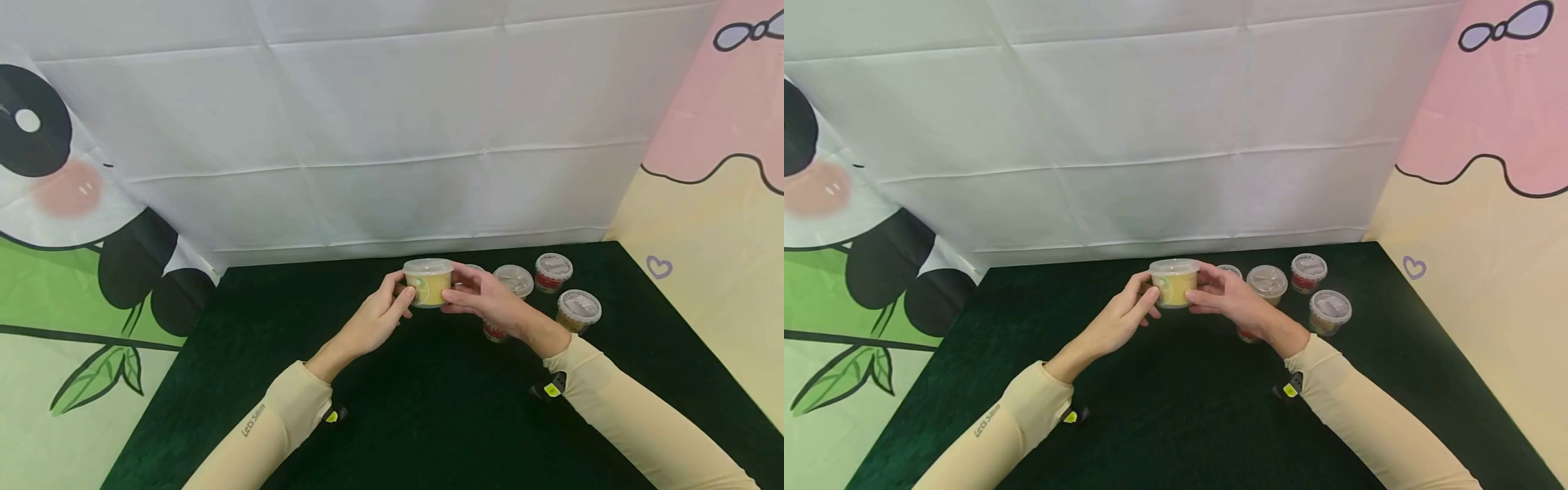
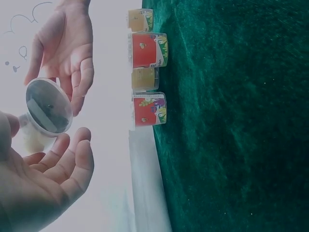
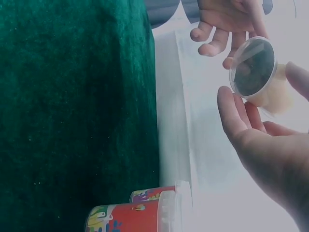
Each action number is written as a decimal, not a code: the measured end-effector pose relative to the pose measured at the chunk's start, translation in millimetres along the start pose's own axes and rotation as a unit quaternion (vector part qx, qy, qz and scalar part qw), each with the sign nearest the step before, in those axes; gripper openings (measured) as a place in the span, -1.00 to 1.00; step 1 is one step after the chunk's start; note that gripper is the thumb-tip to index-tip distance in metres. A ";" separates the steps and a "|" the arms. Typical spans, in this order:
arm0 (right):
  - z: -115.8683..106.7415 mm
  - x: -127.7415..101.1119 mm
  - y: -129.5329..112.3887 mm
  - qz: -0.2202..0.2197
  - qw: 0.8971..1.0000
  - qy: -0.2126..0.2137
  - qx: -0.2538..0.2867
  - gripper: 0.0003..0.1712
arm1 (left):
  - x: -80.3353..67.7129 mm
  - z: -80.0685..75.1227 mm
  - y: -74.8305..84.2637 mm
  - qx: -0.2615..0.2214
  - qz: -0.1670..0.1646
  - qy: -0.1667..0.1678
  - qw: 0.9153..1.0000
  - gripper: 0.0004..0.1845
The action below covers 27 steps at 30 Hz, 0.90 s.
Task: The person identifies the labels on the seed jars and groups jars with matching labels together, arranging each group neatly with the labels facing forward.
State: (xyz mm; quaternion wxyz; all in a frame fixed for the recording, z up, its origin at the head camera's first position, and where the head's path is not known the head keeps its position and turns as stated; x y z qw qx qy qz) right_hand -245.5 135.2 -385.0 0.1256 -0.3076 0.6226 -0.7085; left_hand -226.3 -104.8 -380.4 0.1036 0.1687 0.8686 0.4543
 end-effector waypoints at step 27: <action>3.0 0.1 2.2 0.023 1.000 0.006 -0.017 -0.24 | -3.9 -4.8 -9.1 -0.021 0.023 -0.010 0.999 -0.48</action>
Point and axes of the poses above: each hand's wrist, its own x-axis towards the middle knuckle, its own z-axis out of the palm, y = z × x, the point moved 2 cm from there along x, towards the middle knuckle, and after that the axes turned 13 degrees about -z, right-handed, at the moved point
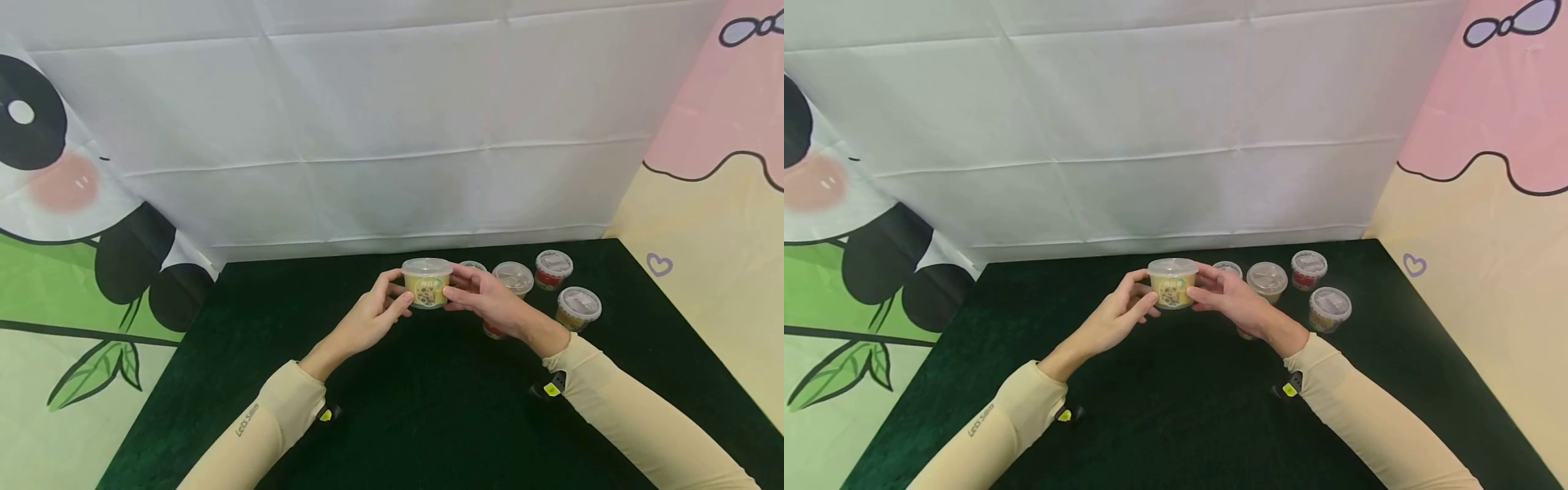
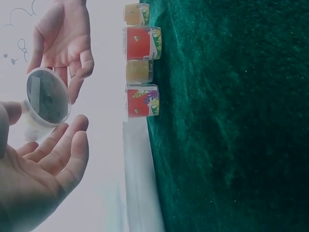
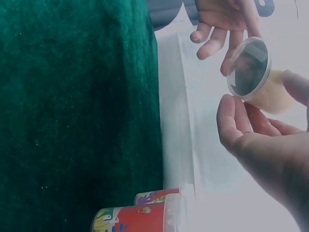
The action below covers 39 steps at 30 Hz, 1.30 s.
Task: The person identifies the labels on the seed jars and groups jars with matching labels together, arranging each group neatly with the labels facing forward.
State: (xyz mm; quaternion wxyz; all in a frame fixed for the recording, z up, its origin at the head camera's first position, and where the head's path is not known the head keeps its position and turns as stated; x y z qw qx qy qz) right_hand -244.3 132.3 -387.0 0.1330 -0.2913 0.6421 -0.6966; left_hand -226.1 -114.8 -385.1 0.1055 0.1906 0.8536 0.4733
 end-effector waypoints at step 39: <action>8.6 7.3 2.6 0.024 1.000 -0.006 0.006 -0.27 | -5.1 -15.8 -15.3 0.017 -0.043 -0.042 0.998 -0.42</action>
Point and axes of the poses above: each hand's wrist, its own x-axis towards the middle knuckle, its own z-axis out of the palm, y = z × x, the point moved 2 cm from there along x, towards the middle knuckle, and after that the axes turned 13 degrees about -z, right-handed, at the moved point
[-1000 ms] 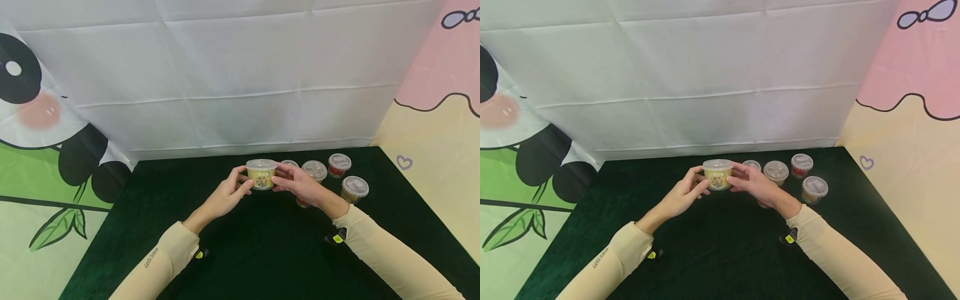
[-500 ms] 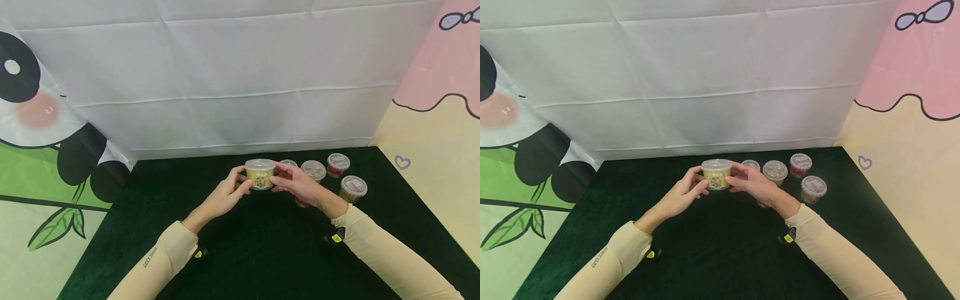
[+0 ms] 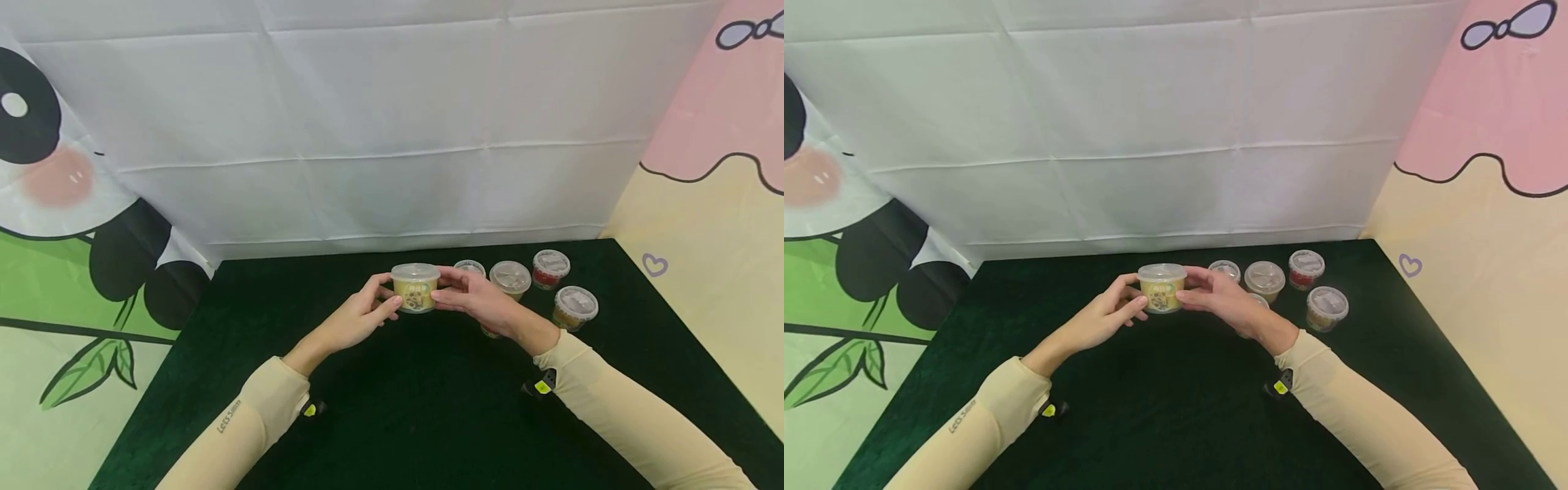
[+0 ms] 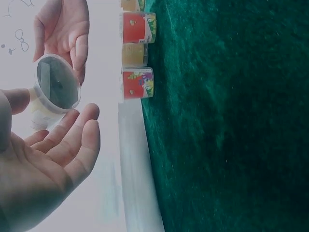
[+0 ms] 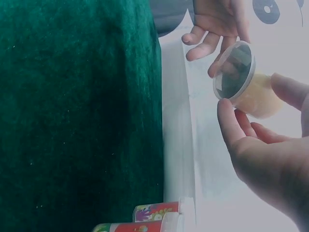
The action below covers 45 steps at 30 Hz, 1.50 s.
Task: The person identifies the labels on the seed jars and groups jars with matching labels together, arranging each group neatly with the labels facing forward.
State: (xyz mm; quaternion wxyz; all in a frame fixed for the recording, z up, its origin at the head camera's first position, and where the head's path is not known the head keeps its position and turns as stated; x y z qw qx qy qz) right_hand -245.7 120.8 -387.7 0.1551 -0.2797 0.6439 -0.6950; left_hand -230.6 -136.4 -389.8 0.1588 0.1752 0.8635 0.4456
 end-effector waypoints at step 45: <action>69.1 83.2 39.8 0.040 0.997 0.059 -0.039 -0.30 | -8.9 -70.2 -67.3 0.101 -0.070 0.052 0.991 -0.39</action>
Point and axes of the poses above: each hand's wrist, its own x-axis towards the middle knuckle, its own z-axis out of the palm, y = z × x, the point moved 2 cm from there along x, towards the middle knuckle, and after that the axes turned 13 degrees about -z, right-handed, at the moved point
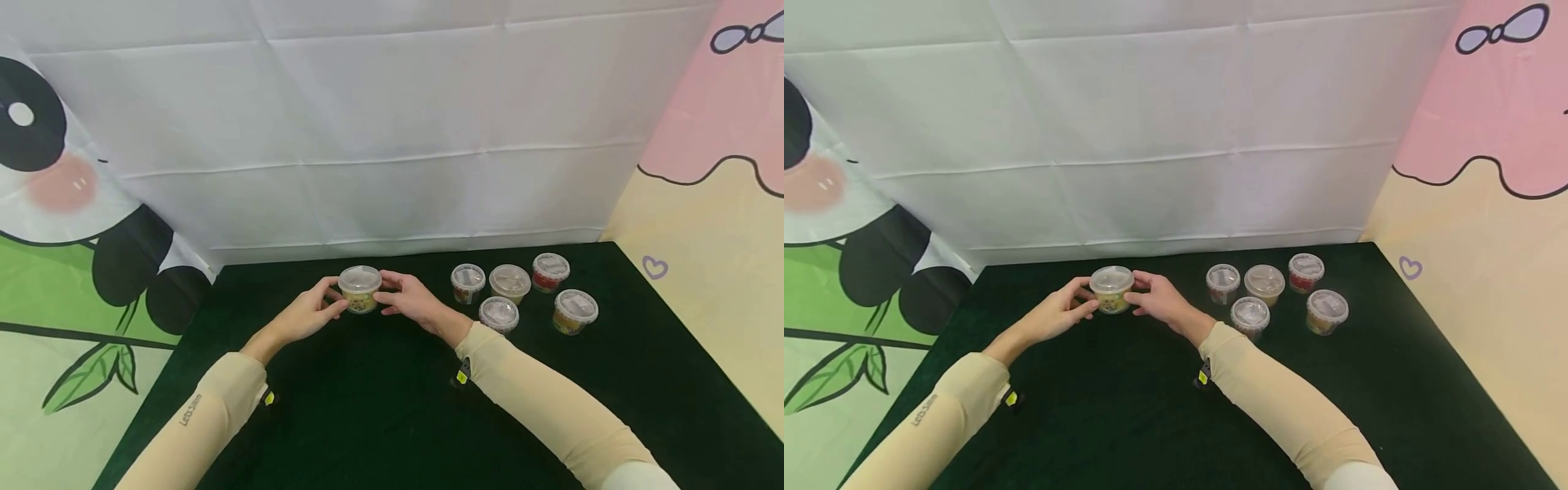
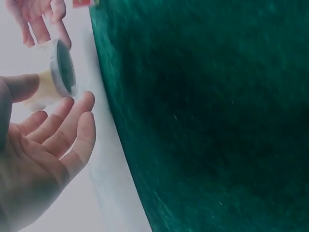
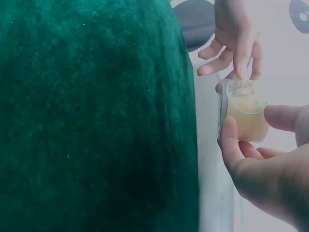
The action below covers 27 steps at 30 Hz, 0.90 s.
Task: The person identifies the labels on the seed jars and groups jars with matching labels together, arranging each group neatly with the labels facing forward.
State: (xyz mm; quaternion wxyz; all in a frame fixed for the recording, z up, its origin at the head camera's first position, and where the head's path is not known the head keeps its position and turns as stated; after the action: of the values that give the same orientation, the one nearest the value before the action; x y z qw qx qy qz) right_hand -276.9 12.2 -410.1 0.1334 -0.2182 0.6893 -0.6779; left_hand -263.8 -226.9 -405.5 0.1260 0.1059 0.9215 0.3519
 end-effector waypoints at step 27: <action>49.9 46.0 23.7 0.030 0.998 -0.009 0.051 -0.29 | 3.0 -11.3 -56.7 -0.006 -0.074 0.047 0.996 -0.42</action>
State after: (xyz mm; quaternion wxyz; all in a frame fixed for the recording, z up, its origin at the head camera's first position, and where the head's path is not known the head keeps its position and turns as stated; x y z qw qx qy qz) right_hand -295.8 -54.1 -430.7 0.1708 -0.1960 0.6591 -0.7057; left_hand -276.1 -274.5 -436.1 0.1089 0.0196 0.9296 0.3515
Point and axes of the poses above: each hand's wrist, its own x-axis towards the middle knuckle, its own z-axis out of the palm, y = z × x, the point moved 2 cm from there along x, towards the middle knuckle, and after that the axes turned 13 degrees about -z, right-handed, at the moved point
